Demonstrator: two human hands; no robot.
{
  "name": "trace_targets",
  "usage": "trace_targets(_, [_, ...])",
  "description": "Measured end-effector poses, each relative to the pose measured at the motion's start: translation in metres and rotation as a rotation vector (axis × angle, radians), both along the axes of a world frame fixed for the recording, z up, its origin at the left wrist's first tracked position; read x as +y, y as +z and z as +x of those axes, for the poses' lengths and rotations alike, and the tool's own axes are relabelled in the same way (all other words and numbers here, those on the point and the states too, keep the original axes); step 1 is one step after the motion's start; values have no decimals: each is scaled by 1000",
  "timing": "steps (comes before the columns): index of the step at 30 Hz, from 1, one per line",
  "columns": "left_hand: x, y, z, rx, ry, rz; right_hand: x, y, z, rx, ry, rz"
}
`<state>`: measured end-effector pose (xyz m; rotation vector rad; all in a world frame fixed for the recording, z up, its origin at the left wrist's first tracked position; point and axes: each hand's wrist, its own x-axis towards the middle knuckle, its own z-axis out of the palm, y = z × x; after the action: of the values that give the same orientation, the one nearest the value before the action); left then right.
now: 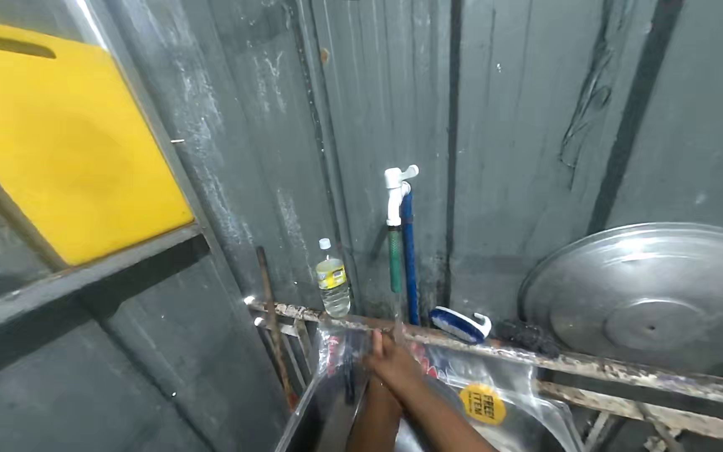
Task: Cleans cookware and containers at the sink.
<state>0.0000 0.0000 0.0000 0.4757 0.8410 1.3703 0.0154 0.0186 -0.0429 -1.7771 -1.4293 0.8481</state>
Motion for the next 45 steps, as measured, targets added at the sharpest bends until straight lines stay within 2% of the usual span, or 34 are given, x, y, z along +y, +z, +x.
trace_targets(1, [-8, 14, -5, 3, -10, -77, 8, 2, 2, 14, -8, 1])
trace_targets(2, [-11, 13, -13, -9, -52, -92, 17, 2, 4, 29, -33, 0])
trace_targets(5, [8, -53, -40, -56, -289, 117, 36, 1, 8, -38, -141, 2])
trace_targets(6, [10, -63, -40, 20, -312, 174, 41, 0, 12, -115, -152, -16])
trace_targets(8, [12, -79, -43, 379, -315, 314, 43, -8, 14, -120, -176, 42])
trace_targets(10, [9, -78, -51, 840, -281, 506, 24, -7, 3, 58, -203, 135])
trace_targets(11, [6, -79, -58, 1031, -225, 608, 15, -11, 0, 174, -220, 167])
trace_targets(13, [5, -90, -85, 1344, -64, 804, 5, -34, 13, 204, -151, 76])
trace_targets(14, [5, -93, -102, 1500, -12, 822, 4, -46, 24, 157, -105, -4])
trace_targets(16, [-1, -83, -132, 1724, -134, 580, 3, -67, 45, 10, -16, -164])
trace_targets(17, [-3, -76, -143, 1710, -248, 424, -2, -73, 50, -23, 12, -230])
trace_targets(19, [6, -63, -158, 1530, -439, 226, -10, -69, 48, -72, 31, -231])
trace_targets(21, [16, -63, -167, 1324, -596, 133, -15, -53, 38, -67, 78, -119])
trace_targets(22, [14, -67, -169, 1237, -612, 126, -15, -43, 32, 35, 83, -79])
trace_targets(25, [-4, -76, -168, 1104, -515, 148, -7, -5, 25, 543, 28, -87])
trace_targets(26, [-12, -79, -167, 1086, -482, 160, -6, 6, 27, 598, 52, -99])
trace_targets(28, [-22, -85, -166, 1035, -393, 204, -11, 19, 28, 426, 226, -48])
trace_targets(30, [-27, -90, -169, 976, -296, 234, -19, 19, 23, 47, 402, 66])
trace_targets(32, [-30, -92, -171, 943, -210, 261, -19, 17, 32, -255, 438, 58])
trace_targets(35, [-43, -95, -175, 936, -147, 345, -27, 23, 45, -390, 272, -157])
trace_targets(39, [-43, -103, -185, 899, -112, 417, -57, 13, 18, -494, 370, 47])
trace_targets(42, [-39, -112, -200, 825, -106, 378, -47, 16, 33, -370, 458, 29])
trace_targets(45, [-39, -115, -216, 715, -86, 300, -15, 9, 77, 94, 361, -164])
